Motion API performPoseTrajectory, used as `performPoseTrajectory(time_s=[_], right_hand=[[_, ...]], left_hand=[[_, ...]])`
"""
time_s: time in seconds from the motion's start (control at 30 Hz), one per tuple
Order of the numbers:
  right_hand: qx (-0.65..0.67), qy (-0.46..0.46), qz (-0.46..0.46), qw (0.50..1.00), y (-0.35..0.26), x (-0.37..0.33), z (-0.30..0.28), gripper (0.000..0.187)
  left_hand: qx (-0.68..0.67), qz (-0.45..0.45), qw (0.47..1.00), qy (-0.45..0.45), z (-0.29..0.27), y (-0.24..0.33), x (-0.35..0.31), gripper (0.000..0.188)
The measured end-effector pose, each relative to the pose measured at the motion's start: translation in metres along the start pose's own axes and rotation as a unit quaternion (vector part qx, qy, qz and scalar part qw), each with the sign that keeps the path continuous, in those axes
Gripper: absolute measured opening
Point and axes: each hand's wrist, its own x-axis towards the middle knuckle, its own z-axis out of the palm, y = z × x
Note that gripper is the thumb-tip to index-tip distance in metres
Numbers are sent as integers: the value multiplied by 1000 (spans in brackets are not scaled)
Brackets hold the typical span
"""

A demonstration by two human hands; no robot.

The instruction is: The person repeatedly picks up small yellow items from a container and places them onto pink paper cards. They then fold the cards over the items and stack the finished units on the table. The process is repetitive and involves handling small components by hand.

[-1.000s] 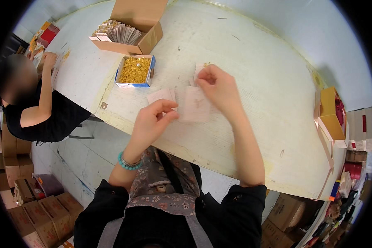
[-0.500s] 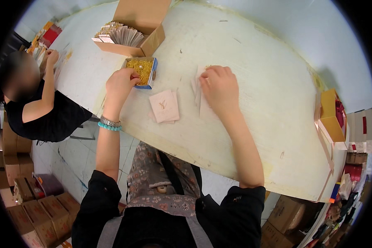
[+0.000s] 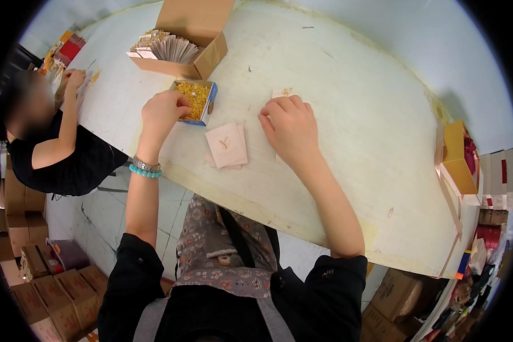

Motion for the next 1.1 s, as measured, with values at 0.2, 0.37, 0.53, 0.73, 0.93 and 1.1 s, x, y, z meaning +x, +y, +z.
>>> performPoseTrajectory(time_s=[0.2,0.37,0.53,0.73,0.93,1.1], right_hand=[[8,1,-9,1000,1,-1,2,11],[18,-12,-6,1000,-4,1,2,10],[147,-58,70,985,-12,-2,-1,9],[450,-135,274,839,-49,2,-14,17],[450,-149,273,837,-54,1,-21,14],[410,-193,257,854,-55,6,-34,16]], left_hand=[[-126,-19,991,32,-2,-2,0,13],[-260,18,959,113,10,-16,3,15],[-522,-107,846,10,-9,23,-22,14],[-689,-89,719,-26,-6,69,-75,12],[-589,-15,806,61,-13,89,-91,12],[-310,220,912,157,-23,76,-87,10]])
